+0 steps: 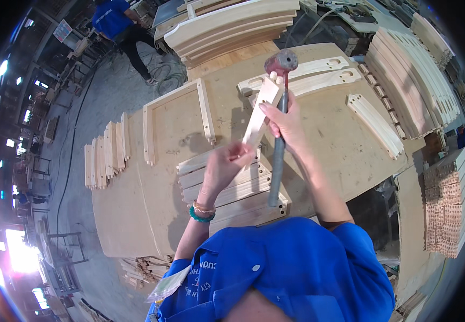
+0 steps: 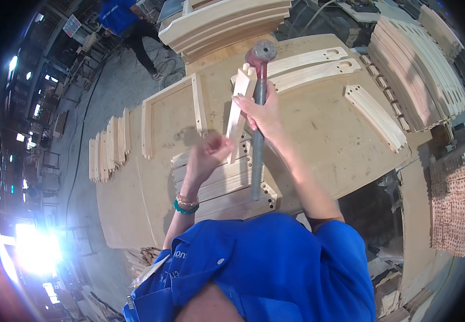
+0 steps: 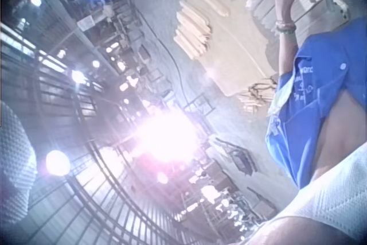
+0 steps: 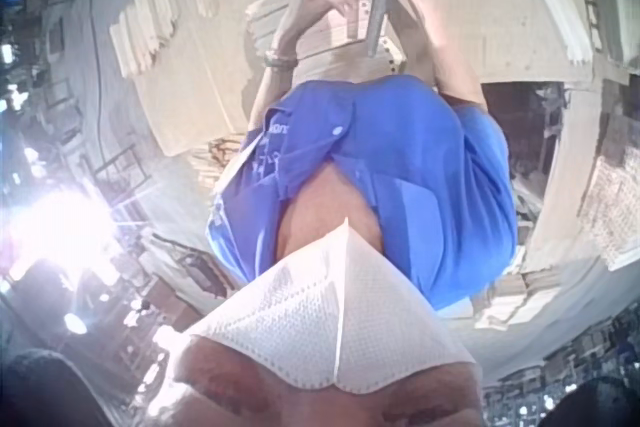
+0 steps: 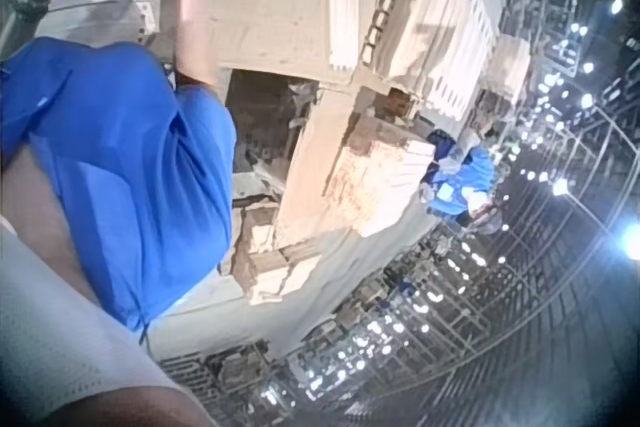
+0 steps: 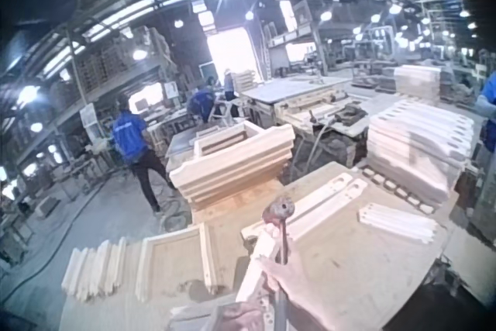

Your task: The person assembles wooden chair frames by hand, using a rubber mallet to tap dowels and slats into place. They repeatedly pick up frame pieces and slats, align them, and hammer them together on a workbench in a factory setting.

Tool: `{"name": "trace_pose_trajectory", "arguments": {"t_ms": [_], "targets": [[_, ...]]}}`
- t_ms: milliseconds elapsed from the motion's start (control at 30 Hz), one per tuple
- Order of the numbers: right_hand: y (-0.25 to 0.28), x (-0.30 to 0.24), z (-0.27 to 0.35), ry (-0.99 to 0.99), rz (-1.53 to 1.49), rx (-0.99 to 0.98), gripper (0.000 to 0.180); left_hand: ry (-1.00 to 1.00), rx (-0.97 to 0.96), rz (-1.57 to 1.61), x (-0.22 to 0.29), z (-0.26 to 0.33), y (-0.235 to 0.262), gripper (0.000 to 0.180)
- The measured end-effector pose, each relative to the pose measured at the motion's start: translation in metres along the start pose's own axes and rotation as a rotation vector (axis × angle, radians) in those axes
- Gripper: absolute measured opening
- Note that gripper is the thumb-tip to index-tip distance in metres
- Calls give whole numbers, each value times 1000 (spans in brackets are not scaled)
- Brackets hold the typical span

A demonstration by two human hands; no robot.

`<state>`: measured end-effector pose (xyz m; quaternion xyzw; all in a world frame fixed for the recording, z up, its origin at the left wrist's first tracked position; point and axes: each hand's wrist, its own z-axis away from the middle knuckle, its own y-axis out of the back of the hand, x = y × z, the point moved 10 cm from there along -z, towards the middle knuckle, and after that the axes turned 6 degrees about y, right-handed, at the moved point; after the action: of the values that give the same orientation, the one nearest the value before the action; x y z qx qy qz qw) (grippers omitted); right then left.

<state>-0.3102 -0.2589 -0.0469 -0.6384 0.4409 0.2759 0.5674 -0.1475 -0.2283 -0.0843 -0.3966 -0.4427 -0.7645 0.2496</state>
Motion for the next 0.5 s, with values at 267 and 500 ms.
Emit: {"name": "trace_pose_trajectory", "arguments": {"t_ms": [267, 500], "targets": [[-18, -43, 4, 16, 138, -97, 55, -265, 12, 259, 48, -62, 28, 49], [64, -56, 50, -69, 369, 88, 41, -310, 299, 859, -39, -61, 61, 35]]}}
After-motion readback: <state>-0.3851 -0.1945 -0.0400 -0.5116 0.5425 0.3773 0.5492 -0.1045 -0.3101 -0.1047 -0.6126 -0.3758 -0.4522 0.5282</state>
